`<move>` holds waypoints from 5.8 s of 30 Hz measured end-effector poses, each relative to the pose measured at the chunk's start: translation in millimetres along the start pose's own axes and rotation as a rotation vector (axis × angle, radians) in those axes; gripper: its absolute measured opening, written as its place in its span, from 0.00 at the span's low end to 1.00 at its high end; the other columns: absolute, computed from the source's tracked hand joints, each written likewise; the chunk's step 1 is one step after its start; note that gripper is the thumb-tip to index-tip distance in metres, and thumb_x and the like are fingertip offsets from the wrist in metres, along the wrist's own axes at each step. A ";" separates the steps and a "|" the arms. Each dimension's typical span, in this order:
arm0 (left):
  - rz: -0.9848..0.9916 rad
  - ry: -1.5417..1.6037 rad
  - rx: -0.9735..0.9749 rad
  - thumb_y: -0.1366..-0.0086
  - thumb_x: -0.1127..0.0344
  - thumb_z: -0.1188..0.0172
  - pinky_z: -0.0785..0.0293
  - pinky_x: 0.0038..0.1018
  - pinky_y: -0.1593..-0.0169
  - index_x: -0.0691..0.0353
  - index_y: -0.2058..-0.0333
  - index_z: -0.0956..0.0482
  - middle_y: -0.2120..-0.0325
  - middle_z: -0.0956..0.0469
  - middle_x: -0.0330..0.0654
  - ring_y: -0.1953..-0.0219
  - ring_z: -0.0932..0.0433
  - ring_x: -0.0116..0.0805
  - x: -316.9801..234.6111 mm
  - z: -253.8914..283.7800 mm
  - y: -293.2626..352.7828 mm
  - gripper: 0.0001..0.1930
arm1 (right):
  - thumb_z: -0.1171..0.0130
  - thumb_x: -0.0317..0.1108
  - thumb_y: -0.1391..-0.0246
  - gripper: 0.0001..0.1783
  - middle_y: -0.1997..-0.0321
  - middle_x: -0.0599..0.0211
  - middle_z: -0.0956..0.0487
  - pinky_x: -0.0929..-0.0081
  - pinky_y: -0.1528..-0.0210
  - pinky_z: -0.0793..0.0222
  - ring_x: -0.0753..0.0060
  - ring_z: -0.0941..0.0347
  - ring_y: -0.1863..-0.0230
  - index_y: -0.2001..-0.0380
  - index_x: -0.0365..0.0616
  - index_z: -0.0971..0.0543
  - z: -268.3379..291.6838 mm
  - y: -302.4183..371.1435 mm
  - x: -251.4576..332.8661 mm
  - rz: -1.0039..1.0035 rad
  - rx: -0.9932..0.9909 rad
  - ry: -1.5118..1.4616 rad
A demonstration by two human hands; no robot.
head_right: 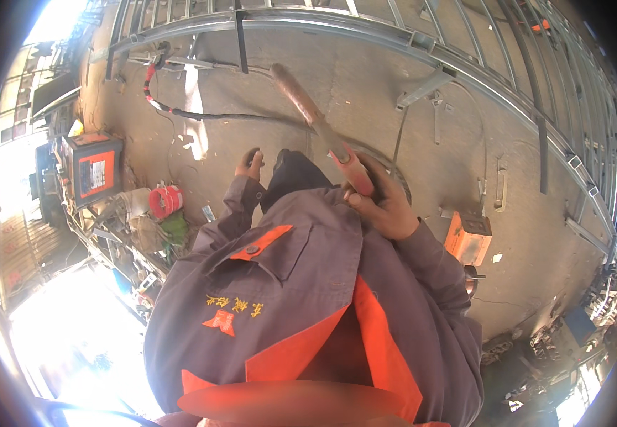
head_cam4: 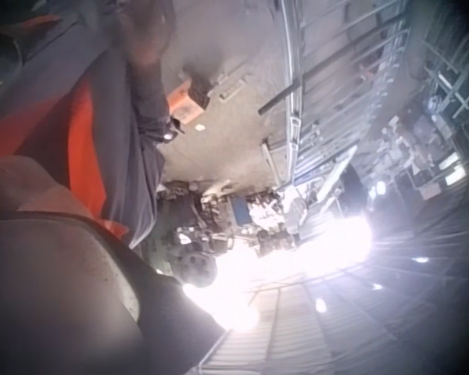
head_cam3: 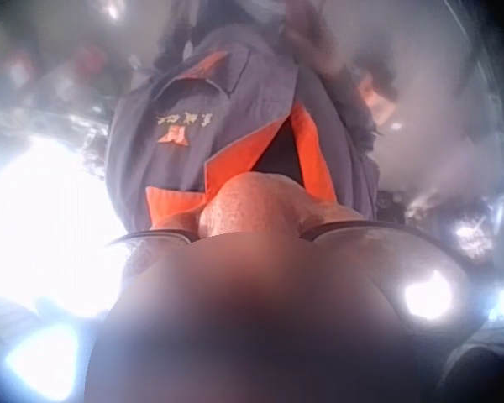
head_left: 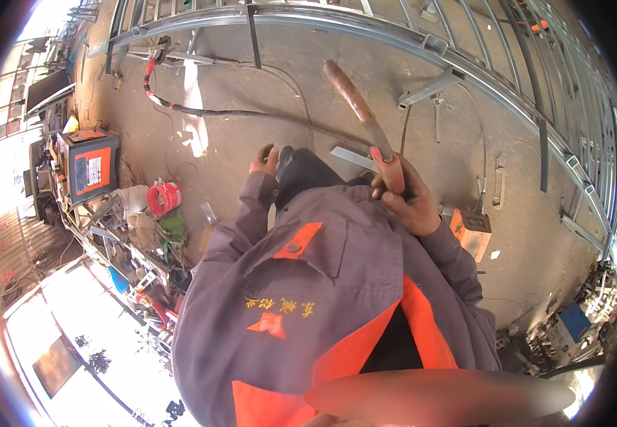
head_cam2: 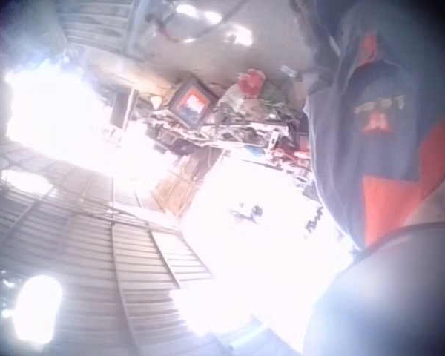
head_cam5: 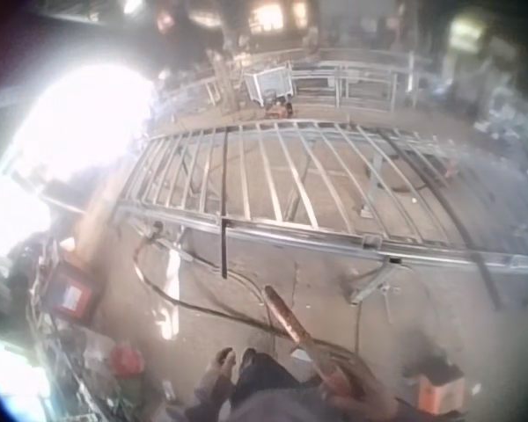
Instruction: The person welds multiple joints on a large metal frame using a welding torch, producing bright sparks. They reposition the torch and the frame several times to access different joints and briefly pause to adjust equipment.
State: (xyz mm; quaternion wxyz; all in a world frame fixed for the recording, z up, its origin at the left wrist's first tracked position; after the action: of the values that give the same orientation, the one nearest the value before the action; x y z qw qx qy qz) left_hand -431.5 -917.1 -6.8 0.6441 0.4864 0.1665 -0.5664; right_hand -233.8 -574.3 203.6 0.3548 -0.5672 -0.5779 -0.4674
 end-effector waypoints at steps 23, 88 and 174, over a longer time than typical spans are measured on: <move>-0.940 -0.137 0.006 0.30 0.53 0.40 0.29 0.45 0.44 0.62 0.54 0.17 0.54 0.17 0.50 0.51 0.21 0.55 -251.2 9.4 -331.5 0.17 | 0.52 0.59 0.28 0.27 0.74 0.67 0.23 0.73 0.75 0.32 0.73 0.27 0.79 0.52 0.43 0.24 -99.0 -421.3 -163.6 -0.503 -0.391 -0.501; -0.799 -0.555 -0.175 0.32 0.56 0.38 0.26 0.41 0.47 0.68 0.49 0.20 0.52 0.21 0.54 0.50 0.23 0.51 -242.3 -21.1 -340.2 0.21 | 0.53 0.63 0.28 0.31 0.78 0.73 0.30 0.83 0.81 0.42 0.84 0.38 0.83 0.58 0.42 0.25 -74.0 -470.3 -215.1 -0.356 0.014 -0.932; -0.860 -0.659 -0.177 0.33 0.60 0.39 0.24 0.40 0.51 0.72 0.49 0.21 0.52 0.21 0.55 0.54 0.22 0.50 -240.7 -25.3 -339.2 0.21 | 0.52 0.61 0.28 0.34 0.77 0.76 0.29 0.81 0.80 0.42 0.85 0.38 0.82 0.43 0.36 0.25 -82.4 -471.8 -231.6 -0.312 -0.027 -0.969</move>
State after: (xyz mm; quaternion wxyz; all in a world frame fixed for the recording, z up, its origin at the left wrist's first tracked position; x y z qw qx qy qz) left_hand -798.4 -720.9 17.0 0.4111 0.1152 0.1869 -0.8847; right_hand -685.2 -689.0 -53.5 -0.0354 -0.6303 -0.7479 -0.2054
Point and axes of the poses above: each hand's wrist, its own y-axis away from the middle knuckle, its own z-axis out of the back of the hand, x = y × z, the point moved 5 cm from there along -y, towards the middle knuckle
